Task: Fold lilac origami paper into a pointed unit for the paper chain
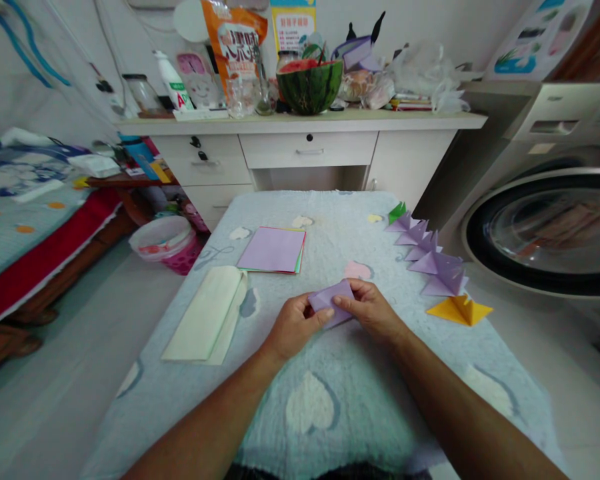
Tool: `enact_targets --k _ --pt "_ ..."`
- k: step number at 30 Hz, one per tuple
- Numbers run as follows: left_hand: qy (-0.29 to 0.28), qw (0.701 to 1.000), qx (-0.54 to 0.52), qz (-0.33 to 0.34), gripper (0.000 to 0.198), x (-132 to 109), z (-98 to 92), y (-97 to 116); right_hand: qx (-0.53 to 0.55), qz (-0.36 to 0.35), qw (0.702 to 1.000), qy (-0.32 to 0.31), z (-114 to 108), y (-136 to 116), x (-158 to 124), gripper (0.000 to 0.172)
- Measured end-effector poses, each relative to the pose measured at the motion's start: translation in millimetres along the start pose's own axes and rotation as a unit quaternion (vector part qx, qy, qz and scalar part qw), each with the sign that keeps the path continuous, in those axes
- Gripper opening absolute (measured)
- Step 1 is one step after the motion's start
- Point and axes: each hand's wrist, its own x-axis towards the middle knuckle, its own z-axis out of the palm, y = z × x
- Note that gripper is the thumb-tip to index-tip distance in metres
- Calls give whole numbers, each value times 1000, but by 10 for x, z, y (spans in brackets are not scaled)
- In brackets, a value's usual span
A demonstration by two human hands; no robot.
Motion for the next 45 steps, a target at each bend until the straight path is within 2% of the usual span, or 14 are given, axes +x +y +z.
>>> enact_targets --k 5,9,13,16,19,22,24,28,33,41,45 --pt "69 997 -17 13 28 15 -50 53 17 18 1000 -8 43 13 -3 29" --pt "83 996 -7 25 33 20 -89 54 16 23 1000 -2 41 32 4 30" --pt "127 988 -81 20 38 24 -100 49 7 15 1000 23 20 36 18 31" --pt "64 988 -140 6 43 23 -66 48 9 7 999 41 21 27 21 30" --pt "-4 994 -106 -26 42 27 -15 22 13 8 999 37 42 20 15 30" --pt "-10 999 -43 -30 31 34 12 -23 22 25 999 31 51 17 14 31" --pt "-12 999 -29 -27 27 35 13 -46 33 20 998 50 34 11 24 29" --pt "-13 999 -34 -32 28 23 6 -44 59 -44 992 103 -52 -24 55 22" --pt "41 996 -71 -20 29 14 5 21 93 -60 986 128 -116 -64 57 18" --pt "116 988 -104 -6 35 43 10 43 52 -63 995 56 6 -31 9 23" --pt "142 982 -127 5 37 61 18 55 45 -105 990 88 41 -2 9 27"
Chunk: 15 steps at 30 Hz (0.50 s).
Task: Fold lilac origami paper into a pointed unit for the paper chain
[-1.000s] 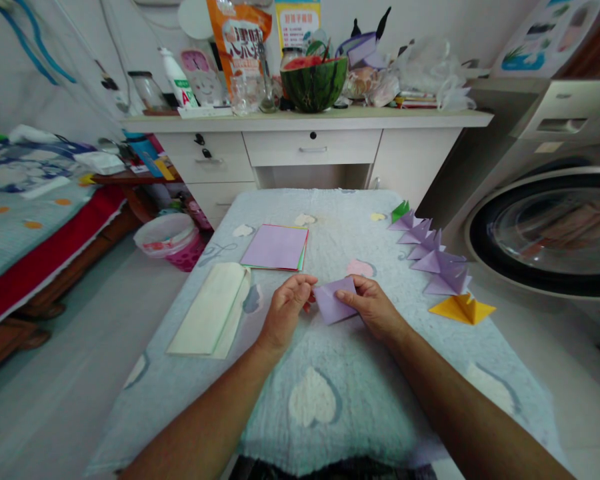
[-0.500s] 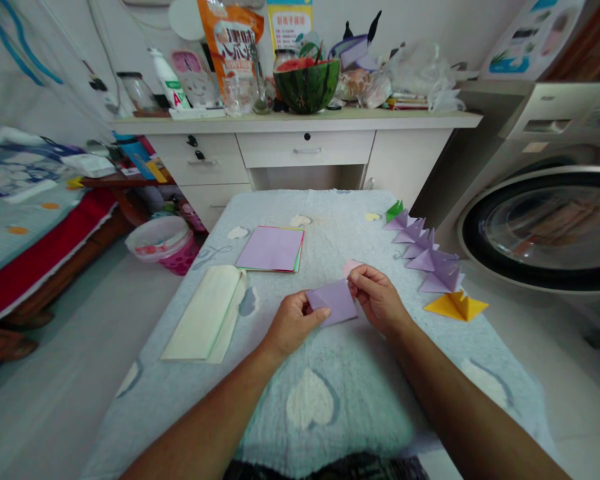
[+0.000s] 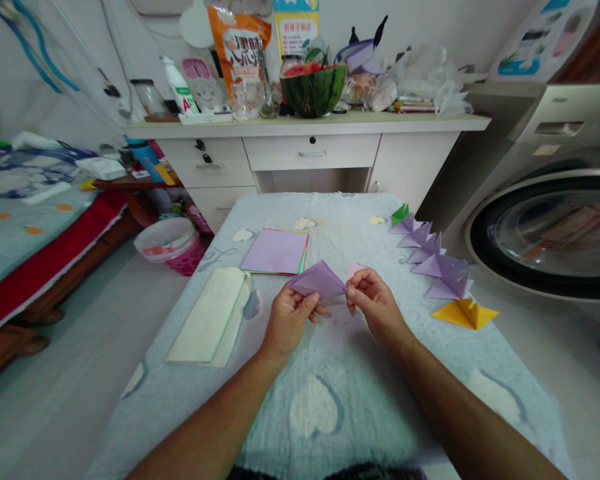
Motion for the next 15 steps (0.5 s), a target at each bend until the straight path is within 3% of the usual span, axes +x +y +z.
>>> enact_targets --k 8,15 --pt "-6 1000 10 13 31 -10 6 10 -51 -34 998 16 41 -56 -64 19" --pt "-16 991 101 92 25 2 -76 -51 -130 -60 990 3 57 -29 -93 16"
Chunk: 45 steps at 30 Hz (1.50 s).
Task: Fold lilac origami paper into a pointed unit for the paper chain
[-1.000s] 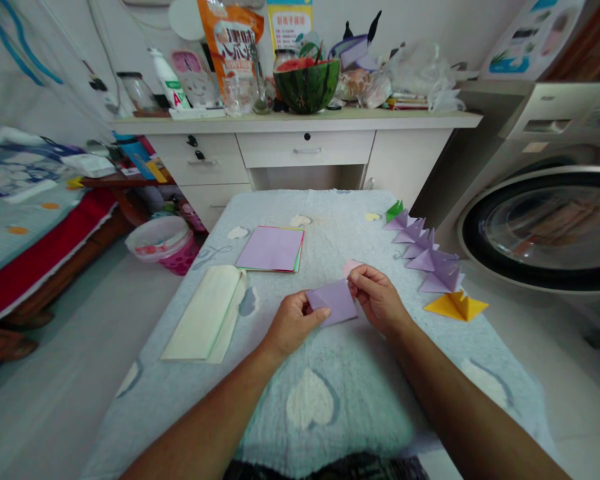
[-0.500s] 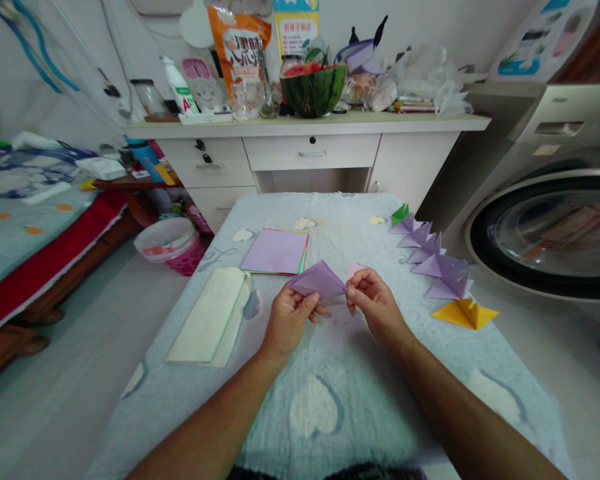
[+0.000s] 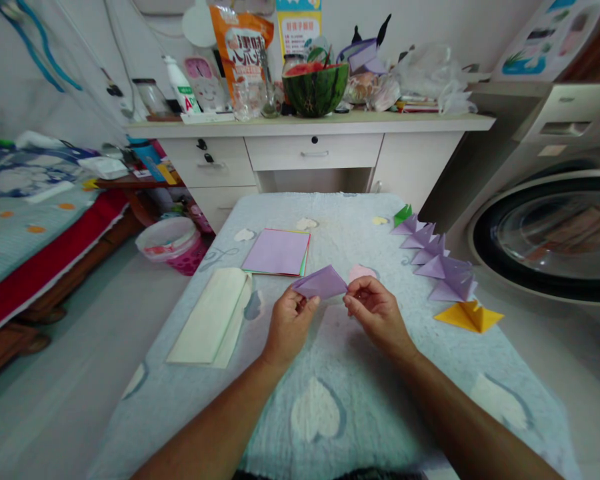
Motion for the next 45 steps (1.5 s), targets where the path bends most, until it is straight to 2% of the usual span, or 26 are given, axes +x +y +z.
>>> enact_targets --k 3,6,11,13,16,19,25,32,42,45 --pt "24 994 100 30 19 -17 -30 -20 -23 -10 1000 4 -5 14 -3 14" --pt "19 992 118 49 20 -46 -26 7 -27 -6 1000 10 -4 7 -6 14" --pt "37 991 97 80 64 -103 15 45 -10 2 1000 10 -2 12 -1 14" --pt "40 986 114 111 70 -114 16 37 -4 -2 1000 8 -9 29 4 13" --pt "40 980 149 124 61 -113 1 20 -1 -4 1000 2 -21 42 6 12" --pt "40 980 163 105 50 -108 -10 19 7 -4 1000 3 -15 22 -2 12" --pt "43 983 161 76 42 -123 -4 37 50 6 998 29 41 -24 -11 19" --pt "11 975 193 105 28 -135 -19 64 63 27 997 39 54 -61 -5 22" --pt "-6 976 187 107 19 -124 -34 89 20 1 999 28 16 -51 -38 17" --pt "3 986 143 86 37 -116 -13 89 -15 -21 1000 14 -1 -40 -65 13"
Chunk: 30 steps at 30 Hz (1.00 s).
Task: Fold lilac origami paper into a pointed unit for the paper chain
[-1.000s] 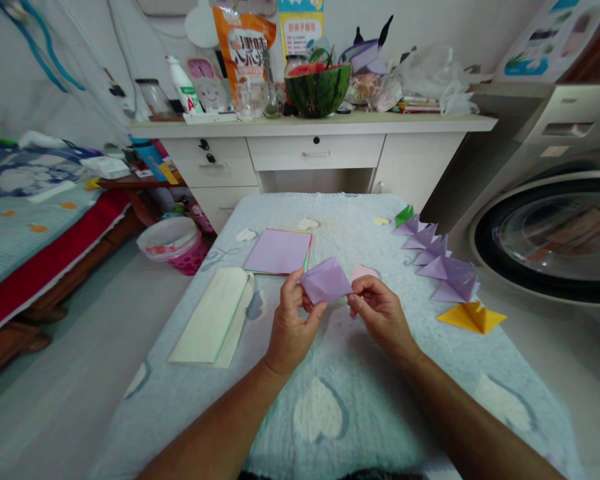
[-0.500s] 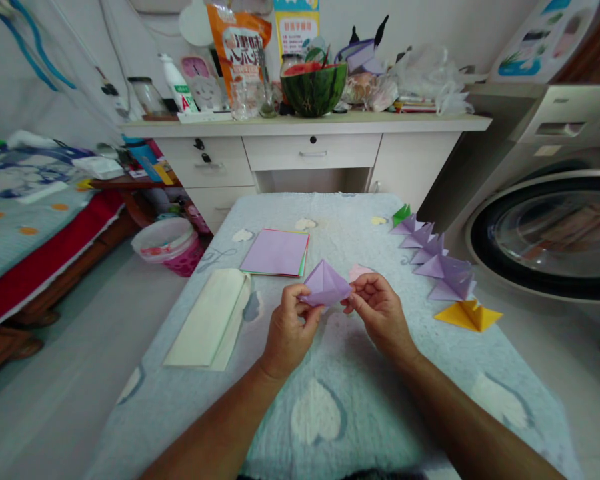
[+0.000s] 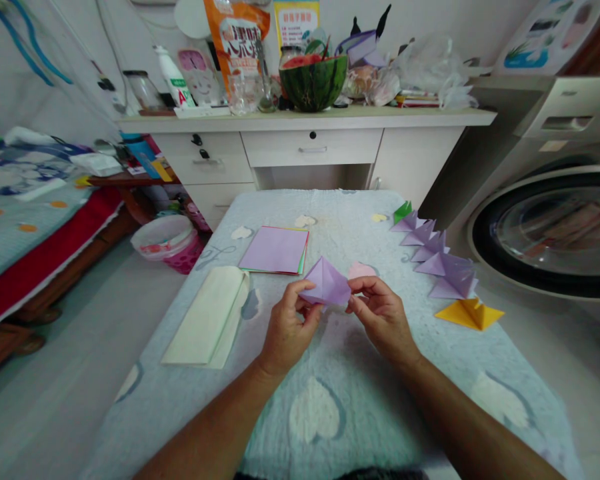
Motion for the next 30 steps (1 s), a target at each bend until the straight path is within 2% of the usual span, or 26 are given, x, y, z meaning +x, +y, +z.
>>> enact_targets --k 3,5,8,13,16,22,27,30 --pt "17 999 -39 -6 71 0 21 16 -54 -36 998 -17 2 -24 -23 14" --pt "21 999 -43 -1 84 -6 31 29 -88 -73 993 -24 11 -53 -30 18" --pt "17 998 -56 -11 91 -16 36 48 -127 -118 984 -36 23 -84 -34 23" --pt "4 987 -146 -73 97 5 28 68 -163 -139 976 -49 22 -88 -39 28" --pt "-8 977 -191 -97 94 26 24 42 -176 -151 971 -62 27 -95 -43 30" --pt "-29 957 -265 -119 63 59 39 0 -180 -168 967 -68 39 -109 -48 31" --pt "-27 927 -344 -149 73 87 42 54 -189 -190 960 -79 29 -109 -50 38" --pt "-56 925 -341 -158 50 88 41 50 -202 -204 954 -86 34 -121 -55 41"
